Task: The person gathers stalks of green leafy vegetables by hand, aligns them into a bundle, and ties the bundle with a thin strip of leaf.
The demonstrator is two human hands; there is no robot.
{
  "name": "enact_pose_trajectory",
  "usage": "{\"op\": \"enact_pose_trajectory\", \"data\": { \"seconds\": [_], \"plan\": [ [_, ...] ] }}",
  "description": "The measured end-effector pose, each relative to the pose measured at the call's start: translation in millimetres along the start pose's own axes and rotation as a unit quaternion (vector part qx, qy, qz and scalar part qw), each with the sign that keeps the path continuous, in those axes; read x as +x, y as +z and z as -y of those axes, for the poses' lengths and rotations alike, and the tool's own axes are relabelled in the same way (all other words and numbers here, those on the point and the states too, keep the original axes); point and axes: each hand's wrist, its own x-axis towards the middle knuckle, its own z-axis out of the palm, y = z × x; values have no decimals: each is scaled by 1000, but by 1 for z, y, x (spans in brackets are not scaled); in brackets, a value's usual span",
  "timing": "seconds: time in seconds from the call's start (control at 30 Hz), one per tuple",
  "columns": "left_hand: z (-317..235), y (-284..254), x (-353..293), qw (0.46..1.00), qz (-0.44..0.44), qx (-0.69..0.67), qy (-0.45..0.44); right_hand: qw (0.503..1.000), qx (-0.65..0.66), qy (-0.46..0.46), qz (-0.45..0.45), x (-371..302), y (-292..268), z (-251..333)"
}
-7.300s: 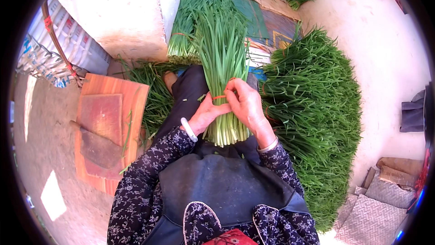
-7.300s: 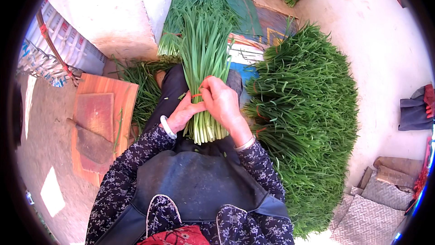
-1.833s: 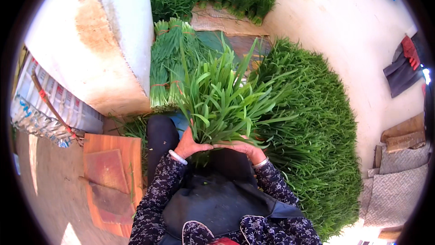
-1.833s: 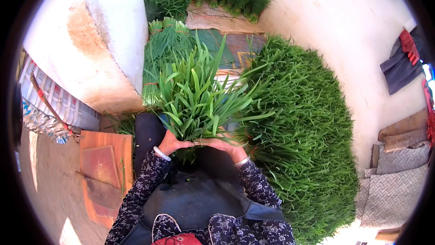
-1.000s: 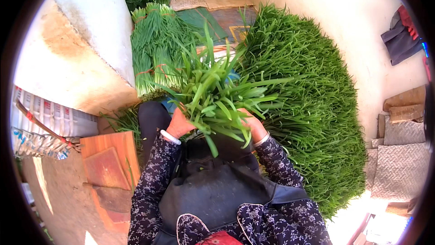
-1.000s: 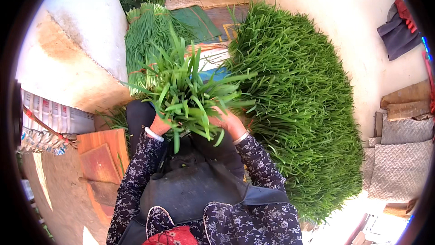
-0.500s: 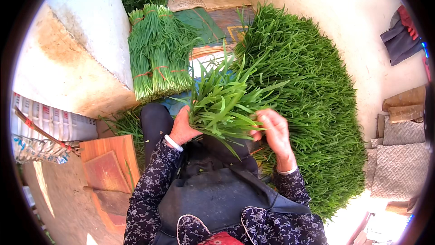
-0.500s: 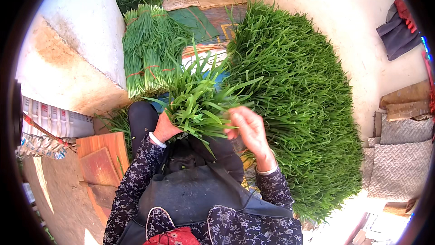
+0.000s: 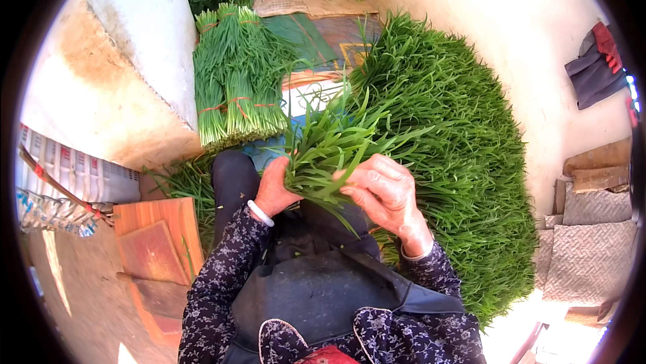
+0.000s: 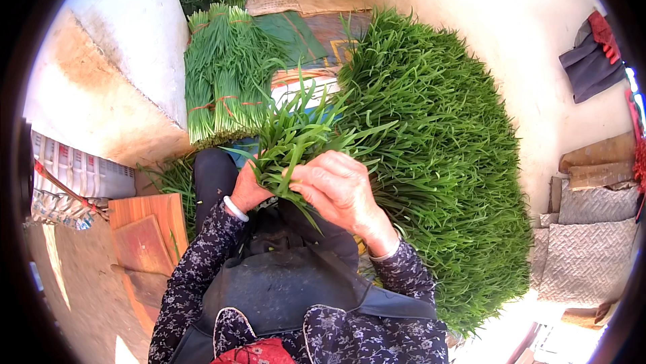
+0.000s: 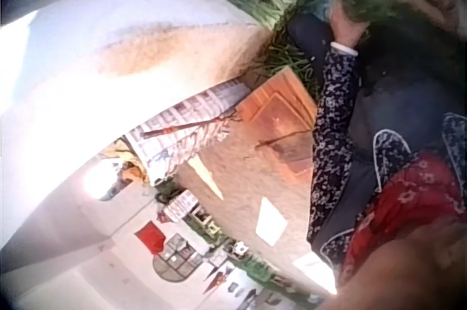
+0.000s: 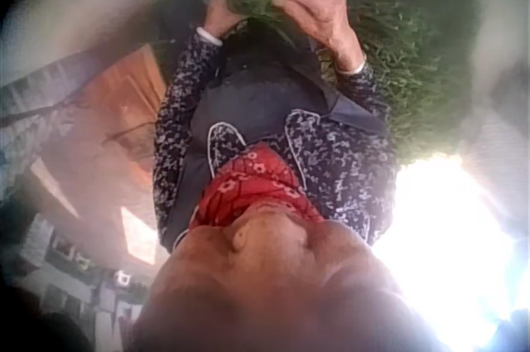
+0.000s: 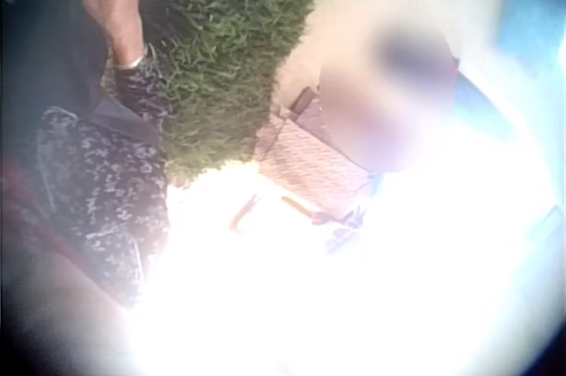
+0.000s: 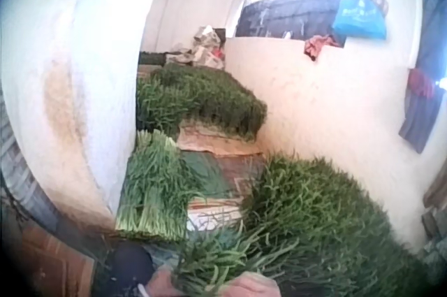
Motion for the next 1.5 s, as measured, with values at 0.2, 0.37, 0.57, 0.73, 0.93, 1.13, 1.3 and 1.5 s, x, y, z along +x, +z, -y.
{"op": "enact_pose_trajectory", "data": {
  "seconds": [0.2, 0.37, 0.57, 0.73, 0.93, 1.13, 1.3, 1.5],
  "plan": [
    [9, -1, -10, 999, -7, 46, 20, 890, 386, 241, -28, -14, 16, 15],
    [1, 0, -12, 995, 3, 92, 42, 770, 574, 256, -109, -44, 9, 10],
    [0, -1, -14, 994, 1, 100, 44, 876, 349, 276, -186, -23, -17, 18],
    [7, 3, -10, 994, -5, 95, 60, 926, 262, 260, -75, -14, 6, 0],
    [7, 2, -12, 992, -18, 108, 68, 847, 454, 236, -141, -6, -13, 7],
    [2, 2, -13, 993, -21, 97, 64, 953, 104, 282, -33, 15, 8, -5],
    [3, 0, -14, 992, -20, 97, 72, 941, 217, 253, -53, 6, 26, -20],
    [-1, -6, -18, 992, -32, 100, 71, 910, 331, 234, -85, 15, -3, 3]
  ]
}}
